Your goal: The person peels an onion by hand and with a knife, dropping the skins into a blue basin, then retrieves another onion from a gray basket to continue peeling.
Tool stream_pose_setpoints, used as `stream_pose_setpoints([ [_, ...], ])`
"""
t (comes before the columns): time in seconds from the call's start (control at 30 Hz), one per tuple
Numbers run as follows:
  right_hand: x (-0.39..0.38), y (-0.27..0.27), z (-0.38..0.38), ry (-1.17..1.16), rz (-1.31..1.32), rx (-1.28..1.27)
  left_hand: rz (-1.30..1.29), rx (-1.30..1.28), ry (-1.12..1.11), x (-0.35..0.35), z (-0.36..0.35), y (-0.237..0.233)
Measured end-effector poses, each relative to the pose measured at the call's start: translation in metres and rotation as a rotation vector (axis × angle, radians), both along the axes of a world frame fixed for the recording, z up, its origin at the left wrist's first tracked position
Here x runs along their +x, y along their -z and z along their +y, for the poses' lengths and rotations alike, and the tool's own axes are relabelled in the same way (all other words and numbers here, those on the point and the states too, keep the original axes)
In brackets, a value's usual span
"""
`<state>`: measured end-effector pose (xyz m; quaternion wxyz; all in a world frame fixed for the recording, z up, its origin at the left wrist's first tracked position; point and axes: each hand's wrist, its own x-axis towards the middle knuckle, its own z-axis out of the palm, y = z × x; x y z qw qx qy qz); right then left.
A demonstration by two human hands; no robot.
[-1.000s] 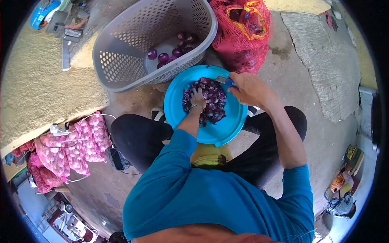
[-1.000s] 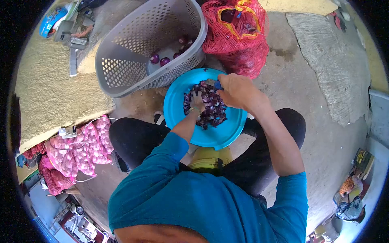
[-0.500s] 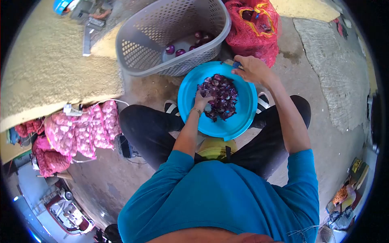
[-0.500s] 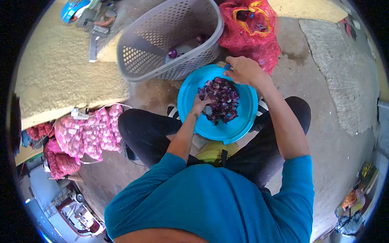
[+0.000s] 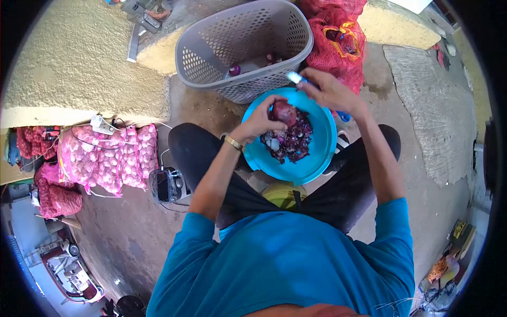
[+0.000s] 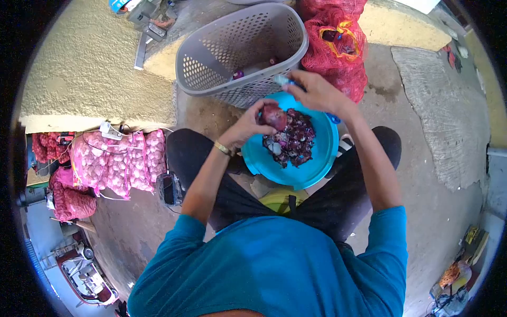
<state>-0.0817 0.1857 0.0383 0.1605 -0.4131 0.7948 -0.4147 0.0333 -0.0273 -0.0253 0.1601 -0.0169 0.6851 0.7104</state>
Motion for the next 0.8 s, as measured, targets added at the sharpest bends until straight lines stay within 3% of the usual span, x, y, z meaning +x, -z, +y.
stream_pose_setpoints([
  [0.07, 0.014, -0.046, -0.005, 0.126, -0.302, -0.011, 0.015, 0.268, 0.140, -0.003, -0.004, -0.040],
  [0.1, 0.022, -0.058, -0.006, 0.100, -0.381, -0.082, 0.028, 0.277, 0.142, -0.004, -0.004, -0.050],
  [0.23, 0.029, -0.032, -0.003, 0.206, -0.312, -0.241, 0.018, 0.549, 0.052, -0.003, 0.005, -0.055],
  [0.33, 0.030, -0.026, 0.008, 0.209, -0.142, -0.257, 0.023, 0.720, 0.037, -0.007, 0.026, -0.051],
  [0.4, 0.024, -0.034, 0.012, 0.247, -0.131, -0.135, -0.034, 0.993, -0.020, -0.010, 0.036, -0.055],
  [0.5, 0.028, -0.035, -0.001, 0.197, -0.161, -0.142, -0.010, 0.902, -0.073, -0.011, 0.039, -0.051],
  [0.67, 0.030, -0.030, -0.018, 0.249, 0.235, -0.030, 0.040, 0.776, -0.261, -0.007, 0.036, -0.042],
  [0.8, 0.031, -0.026, -0.027, 0.289, 0.312, -0.005, -0.026, 0.858, -0.339, -0.010, 0.035, -0.038],
])
